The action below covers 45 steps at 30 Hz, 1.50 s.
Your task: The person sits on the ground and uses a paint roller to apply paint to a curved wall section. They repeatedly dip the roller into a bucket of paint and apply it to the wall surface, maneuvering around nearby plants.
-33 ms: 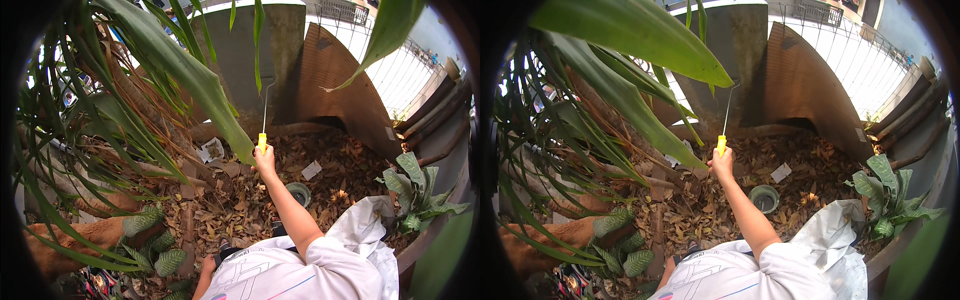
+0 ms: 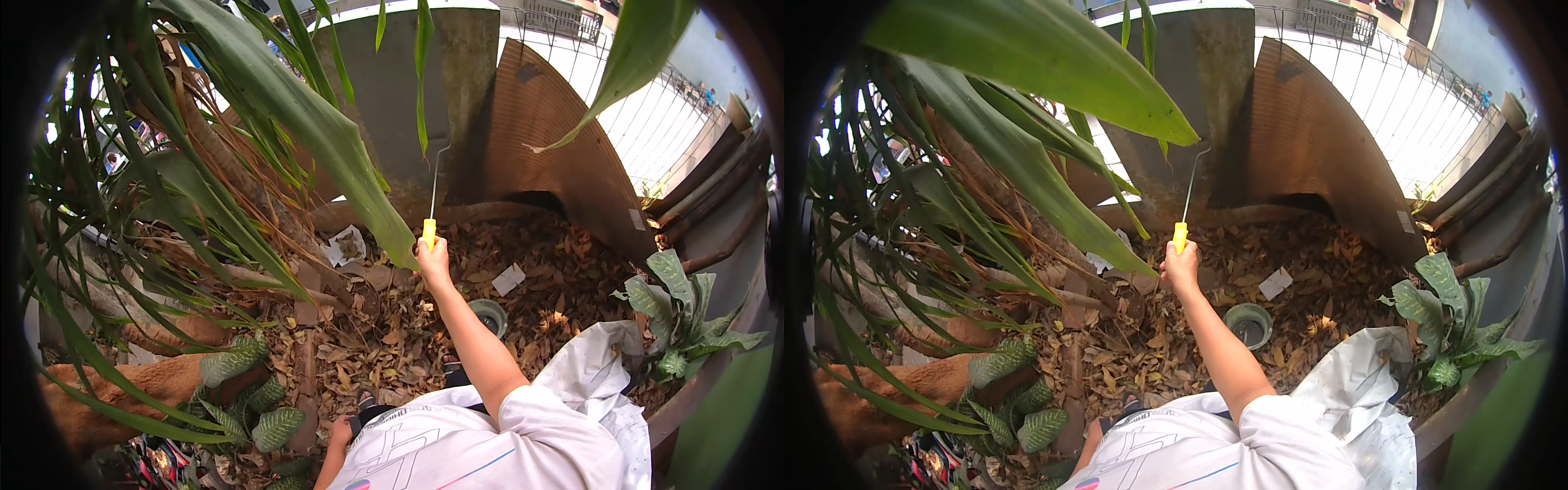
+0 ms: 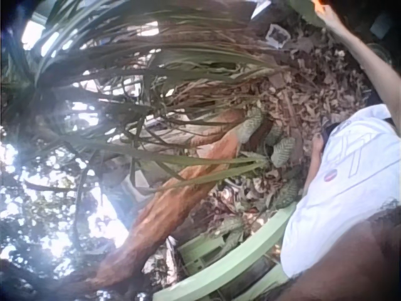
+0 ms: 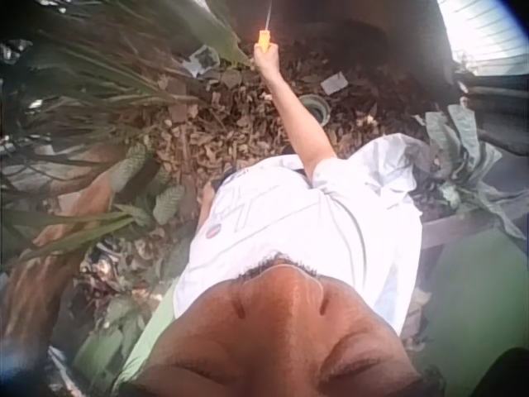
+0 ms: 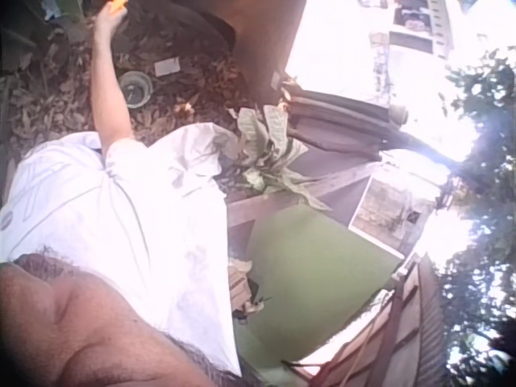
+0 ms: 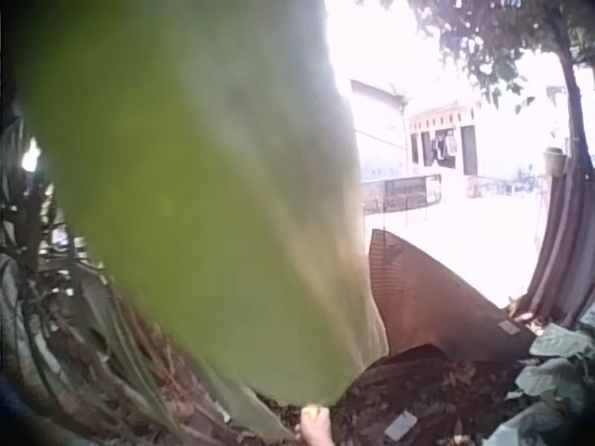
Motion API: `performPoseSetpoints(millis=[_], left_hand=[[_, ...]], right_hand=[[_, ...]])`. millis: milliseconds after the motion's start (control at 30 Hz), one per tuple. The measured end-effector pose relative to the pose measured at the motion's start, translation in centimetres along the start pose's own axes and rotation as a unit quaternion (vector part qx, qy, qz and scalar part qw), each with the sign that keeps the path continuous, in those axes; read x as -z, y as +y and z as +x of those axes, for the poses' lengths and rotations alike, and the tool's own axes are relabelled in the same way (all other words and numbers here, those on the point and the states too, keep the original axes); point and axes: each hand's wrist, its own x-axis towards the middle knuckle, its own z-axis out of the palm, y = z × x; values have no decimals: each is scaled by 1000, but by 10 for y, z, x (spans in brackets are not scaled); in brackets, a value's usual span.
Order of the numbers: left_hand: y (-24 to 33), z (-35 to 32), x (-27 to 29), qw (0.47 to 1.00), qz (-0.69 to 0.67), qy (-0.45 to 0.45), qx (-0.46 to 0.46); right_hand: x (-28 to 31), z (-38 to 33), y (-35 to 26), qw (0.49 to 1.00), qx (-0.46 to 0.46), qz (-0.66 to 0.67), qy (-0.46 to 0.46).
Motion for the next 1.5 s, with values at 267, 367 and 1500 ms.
performPoseSetpoints(millis=[267,367,1500], left_hand=[[-22,0,-6,999,-36,22,-21],[-51,17,-21,999,-2,45,-5],[-2,26,-4,999,19,-14,28]], right_hand=[[-4,58,-17,997,-74,27,-7],[-12,28,-46,1000,3,18,-24],[16,-25,-8,977,147,-150,26]])
